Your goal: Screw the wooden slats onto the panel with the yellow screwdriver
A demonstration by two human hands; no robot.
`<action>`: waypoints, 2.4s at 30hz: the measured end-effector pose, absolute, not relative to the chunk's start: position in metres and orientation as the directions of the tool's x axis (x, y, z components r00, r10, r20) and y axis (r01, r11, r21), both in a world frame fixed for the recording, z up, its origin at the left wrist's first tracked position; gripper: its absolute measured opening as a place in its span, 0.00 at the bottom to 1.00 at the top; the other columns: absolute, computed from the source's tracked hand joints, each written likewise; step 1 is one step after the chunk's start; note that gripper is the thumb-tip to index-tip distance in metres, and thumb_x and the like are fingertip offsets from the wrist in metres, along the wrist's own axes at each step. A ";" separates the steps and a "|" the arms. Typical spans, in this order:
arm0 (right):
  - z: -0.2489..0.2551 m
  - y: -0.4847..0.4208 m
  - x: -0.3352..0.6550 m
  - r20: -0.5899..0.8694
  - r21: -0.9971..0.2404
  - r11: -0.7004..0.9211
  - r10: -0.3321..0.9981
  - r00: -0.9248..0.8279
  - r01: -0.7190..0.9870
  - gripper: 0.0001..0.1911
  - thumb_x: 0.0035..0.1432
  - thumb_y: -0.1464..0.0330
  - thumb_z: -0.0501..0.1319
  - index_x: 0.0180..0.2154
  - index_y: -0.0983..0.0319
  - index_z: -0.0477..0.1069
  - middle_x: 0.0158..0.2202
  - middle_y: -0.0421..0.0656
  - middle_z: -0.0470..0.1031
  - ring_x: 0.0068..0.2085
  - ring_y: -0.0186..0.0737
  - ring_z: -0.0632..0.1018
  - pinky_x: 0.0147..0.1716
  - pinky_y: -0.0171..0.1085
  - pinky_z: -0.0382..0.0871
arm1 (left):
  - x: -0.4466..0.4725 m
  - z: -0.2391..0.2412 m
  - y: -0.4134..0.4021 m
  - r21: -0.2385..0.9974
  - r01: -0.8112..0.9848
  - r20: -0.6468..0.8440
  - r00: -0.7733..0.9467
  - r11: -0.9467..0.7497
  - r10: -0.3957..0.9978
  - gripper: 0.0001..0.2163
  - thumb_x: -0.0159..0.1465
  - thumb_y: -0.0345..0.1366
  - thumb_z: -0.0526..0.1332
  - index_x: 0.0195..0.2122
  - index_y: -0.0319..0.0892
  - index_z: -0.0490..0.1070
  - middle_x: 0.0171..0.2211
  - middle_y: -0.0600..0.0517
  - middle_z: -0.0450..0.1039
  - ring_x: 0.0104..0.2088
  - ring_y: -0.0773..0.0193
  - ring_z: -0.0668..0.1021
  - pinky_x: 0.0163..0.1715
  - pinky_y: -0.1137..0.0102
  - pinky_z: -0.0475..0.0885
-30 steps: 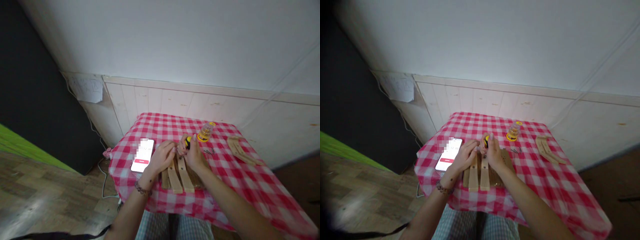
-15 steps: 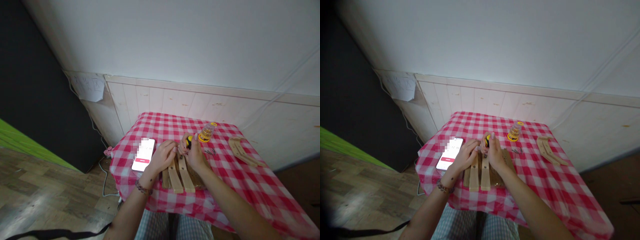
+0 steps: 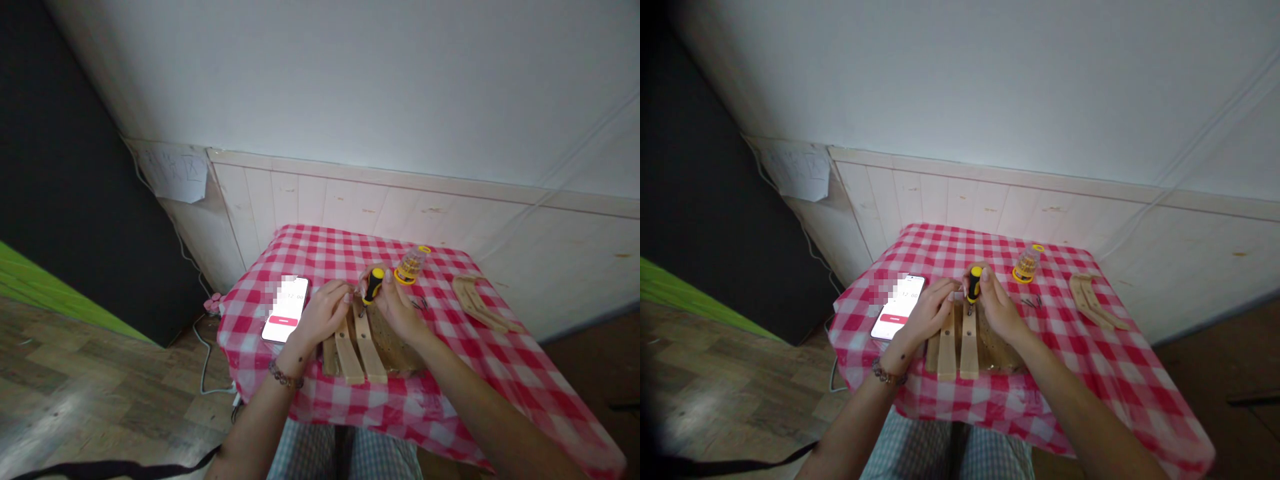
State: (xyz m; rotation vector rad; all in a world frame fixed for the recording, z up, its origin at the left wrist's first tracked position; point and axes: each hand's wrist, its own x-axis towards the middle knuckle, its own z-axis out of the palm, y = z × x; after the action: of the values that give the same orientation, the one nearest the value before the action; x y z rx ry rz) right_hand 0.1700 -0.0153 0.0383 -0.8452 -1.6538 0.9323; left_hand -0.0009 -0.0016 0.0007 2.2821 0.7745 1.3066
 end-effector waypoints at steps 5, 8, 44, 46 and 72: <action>0.045 -0.020 0.178 0.521 -0.804 0.567 0.816 -0.250 0.177 0.19 0.70 0.50 0.50 0.51 0.52 0.70 0.42 0.44 0.78 0.46 0.44 0.79 0.46 0.44 0.74 | -0.001 -0.001 -0.001 0.591 0.269 0.648 0.403 -0.760 0.646 0.17 0.76 0.39 0.45 0.44 0.41 0.72 0.40 0.44 0.76 0.42 0.54 0.77 0.44 0.61 0.73; 0.053 -0.022 0.185 0.567 -0.743 0.624 0.780 -0.265 0.244 0.19 0.69 0.51 0.53 0.47 0.54 0.74 0.42 0.45 0.79 0.47 0.45 0.80 0.47 0.44 0.74 | -0.002 -0.002 -0.001 0.591 0.259 0.650 0.407 -0.764 0.641 0.17 0.76 0.39 0.45 0.47 0.40 0.72 0.42 0.43 0.76 0.44 0.53 0.78 0.46 0.61 0.73; 0.067 -0.024 0.175 0.369 -0.924 0.382 0.889 -0.272 -0.009 0.16 0.62 0.50 0.63 0.37 0.56 0.68 0.36 0.40 0.75 0.37 0.39 0.76 0.39 0.39 0.73 | -0.001 -0.002 -0.002 0.567 0.297 0.662 0.391 -0.768 0.639 0.16 0.75 0.39 0.46 0.46 0.42 0.74 0.42 0.44 0.76 0.44 0.54 0.78 0.46 0.59 0.74; 0.066 -0.024 0.171 0.381 -0.923 0.383 0.897 -0.225 -0.039 0.16 0.62 0.51 0.63 0.36 0.55 0.66 0.35 0.39 0.74 0.34 0.37 0.75 0.36 0.37 0.72 | -0.001 -0.001 -0.002 0.563 0.299 0.663 0.393 -0.770 0.637 0.16 0.75 0.39 0.46 0.46 0.42 0.74 0.42 0.45 0.77 0.44 0.54 0.78 0.46 0.59 0.74; 0.058 -0.022 0.185 0.454 -0.891 0.440 0.868 -0.201 -0.110 0.13 0.61 0.54 0.65 0.39 0.53 0.68 0.38 0.39 0.76 0.39 0.39 0.78 0.45 0.43 0.74 | -0.002 0.003 -0.003 0.545 0.264 0.684 0.408 -0.796 0.604 0.14 0.72 0.34 0.51 0.51 0.42 0.75 0.46 0.44 0.77 0.46 0.55 0.78 0.47 0.60 0.74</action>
State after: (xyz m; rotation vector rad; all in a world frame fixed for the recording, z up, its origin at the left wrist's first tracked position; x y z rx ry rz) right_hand 0.1849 -0.0220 0.0582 -0.6999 -1.5078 1.0331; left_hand -0.0020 -0.0034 0.0028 2.3174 0.7486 1.3435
